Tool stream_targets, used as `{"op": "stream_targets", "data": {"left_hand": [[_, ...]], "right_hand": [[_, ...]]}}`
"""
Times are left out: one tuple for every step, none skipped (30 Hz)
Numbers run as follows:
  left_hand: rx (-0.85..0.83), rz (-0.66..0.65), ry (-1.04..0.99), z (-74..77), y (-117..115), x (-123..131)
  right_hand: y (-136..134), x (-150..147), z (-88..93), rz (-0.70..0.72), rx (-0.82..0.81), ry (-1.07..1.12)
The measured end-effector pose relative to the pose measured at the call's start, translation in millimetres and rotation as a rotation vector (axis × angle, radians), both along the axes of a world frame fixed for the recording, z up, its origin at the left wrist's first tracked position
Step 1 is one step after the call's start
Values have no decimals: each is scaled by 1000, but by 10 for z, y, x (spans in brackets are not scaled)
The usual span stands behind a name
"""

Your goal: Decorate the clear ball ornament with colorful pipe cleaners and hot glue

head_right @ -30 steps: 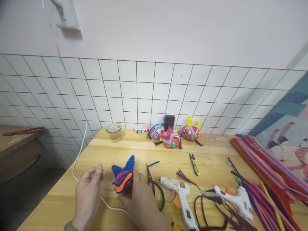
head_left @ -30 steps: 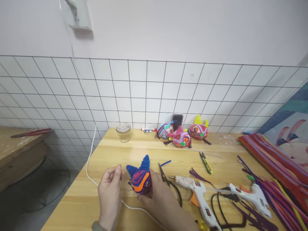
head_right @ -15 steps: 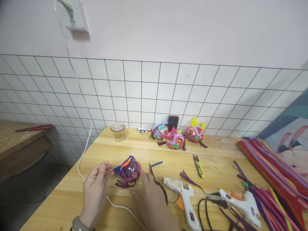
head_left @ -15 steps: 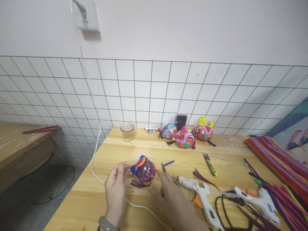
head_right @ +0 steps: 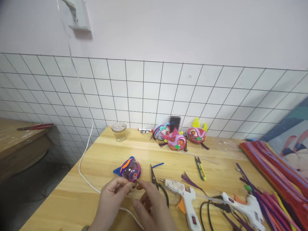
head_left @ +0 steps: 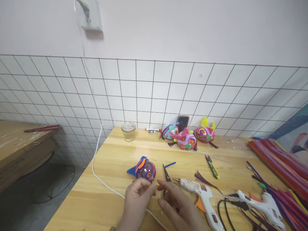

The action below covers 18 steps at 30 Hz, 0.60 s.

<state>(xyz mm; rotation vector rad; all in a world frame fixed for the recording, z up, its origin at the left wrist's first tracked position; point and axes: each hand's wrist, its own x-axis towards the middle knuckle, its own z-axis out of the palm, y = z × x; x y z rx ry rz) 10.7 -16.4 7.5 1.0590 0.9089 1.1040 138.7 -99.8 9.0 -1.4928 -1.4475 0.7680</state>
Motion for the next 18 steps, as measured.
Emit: {"op": "stream_targets", "data": {"left_hand": [[-4,-48,7,4,-28,15],[-12,-96,10,7,-52,27],[-20,-157,4,7,-73,36],[-59,-263,-19,5,-91,42],[-95,-368,-50,0,-106,47],[-122,-442,-75,-10,-119,51],[-142,-502,-99,-24,-128,56],[-151,-535,-118,-44,-135,61],[-150,-545,-129,-68,-140,66],[-140,-540,-133,-94,-143,72],[-127,-520,-134,-121,-147,78],[-105,-498,-121,-144,-151,82],[-88,-478,-111,-163,-157,85],[-80,-468,-105,-174,-165,85],[-86,-471,-113,-179,-173,82],[-98,-480,-133,-178,-181,76],[-119,-497,-155,-174,-187,69],[-133,-504,-181,-167,-192,60]], "right_hand": [[-19,1,25,19,41,7],[-35,5,54,40,83,4],[-47,11,82,62,119,-1],[-54,20,107,90,151,0],[-58,33,126,126,181,7],[-57,47,137,163,208,18],[-55,63,142,201,237,28],[-51,78,139,228,270,37],[-47,89,132,242,309,43],[-45,94,122,241,342,43],[-45,92,111,230,362,40],[-48,81,100,209,376,43],[-54,63,91,176,388,53],[-61,41,86,133,401,71],[-70,18,84,89,419,93],[-77,-3,87,50,443,111],[-83,-17,95,34,463,119],[-86,-23,107,43,468,111]]}}
